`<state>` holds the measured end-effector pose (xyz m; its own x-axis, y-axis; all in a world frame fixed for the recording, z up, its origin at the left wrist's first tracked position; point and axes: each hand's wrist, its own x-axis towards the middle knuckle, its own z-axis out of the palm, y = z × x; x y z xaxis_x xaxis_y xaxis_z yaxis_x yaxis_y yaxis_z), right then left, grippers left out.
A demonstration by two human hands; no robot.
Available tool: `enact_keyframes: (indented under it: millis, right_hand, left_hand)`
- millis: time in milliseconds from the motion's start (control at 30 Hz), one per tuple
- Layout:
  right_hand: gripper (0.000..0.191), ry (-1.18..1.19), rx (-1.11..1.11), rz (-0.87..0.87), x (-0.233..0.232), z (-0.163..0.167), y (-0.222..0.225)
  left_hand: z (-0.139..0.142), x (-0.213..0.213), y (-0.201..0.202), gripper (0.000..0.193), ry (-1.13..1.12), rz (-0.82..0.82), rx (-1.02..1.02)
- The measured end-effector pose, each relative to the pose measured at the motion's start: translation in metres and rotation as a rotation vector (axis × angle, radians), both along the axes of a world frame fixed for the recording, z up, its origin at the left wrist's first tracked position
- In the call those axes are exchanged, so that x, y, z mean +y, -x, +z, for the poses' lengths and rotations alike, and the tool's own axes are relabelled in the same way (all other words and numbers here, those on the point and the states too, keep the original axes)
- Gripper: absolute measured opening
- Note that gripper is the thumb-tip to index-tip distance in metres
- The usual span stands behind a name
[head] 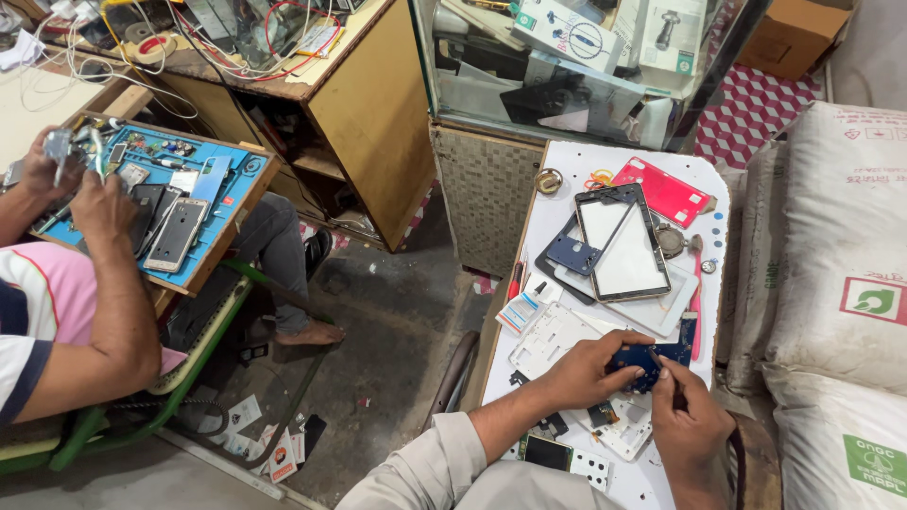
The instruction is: The person sits at a small white table in a mobile repair shop and performs fine assembly work on a blue phone motherboard, holding the board with one hand while using a small tool with the other to work on its components. Disassembled phone frames, screens and back covers lie on the table around the board as the person continues working on it.
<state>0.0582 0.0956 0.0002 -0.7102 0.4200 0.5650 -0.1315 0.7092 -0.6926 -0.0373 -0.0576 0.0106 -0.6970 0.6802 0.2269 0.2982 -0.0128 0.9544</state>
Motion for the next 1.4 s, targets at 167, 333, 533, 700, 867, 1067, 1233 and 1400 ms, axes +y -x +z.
enact_keyframes:
  millis: [167, 333, 533, 700, 867, 1067, 1233, 1400]
  right_hand:
    - [0.017, 0.007, -0.004, -0.002, -0.001, 0.004, 0.0]
    - [0.017, 0.022, 0.012, 0.013, -0.003, 0.009, 0.001]
    - [0.016, 0.022, 0.031, 0.045, -0.004, 0.013, 0.002]
    - [0.017, 0.002, 0.03, 0.063, -0.005, 0.016, 0.0]
    - [0.016, -0.001, 0.03, 0.074, -0.005, 0.018, 0.0]
    - [0.014, 0.013, 0.013, 0.092, -0.008, 0.02, -0.001]
    - [0.014, -0.047, 0.029, 0.15, -0.008, 0.027, -0.001]
    - [0.013, -0.03, 0.022, 0.172, -0.012, 0.032, 0.002]
  left_hand:
    - [-0.001, 0.003, -0.002, 0.04, 0.001, 0.034, 0.021]
    - [-0.006, 0.006, -0.001, 0.037, 0.02, 0.049, 0.057]
    - [-0.006, 0.006, 0.0, 0.036, 0.022, 0.048, 0.064]
    - [0.002, 0.003, -0.001, 0.038, 0.01, 0.036, 0.039]
    - [0.01, 0.001, -0.002, 0.045, 0.097, 0.005, -0.005]
    - [0.011, 0.001, -0.001, 0.035, 0.038, 0.005, 0.019]
    - [0.008, 0.002, -0.001, 0.034, 0.005, 0.024, 0.056]
    - [0.005, -0.001, 0.0, 0.032, -0.029, 0.036, 0.077]
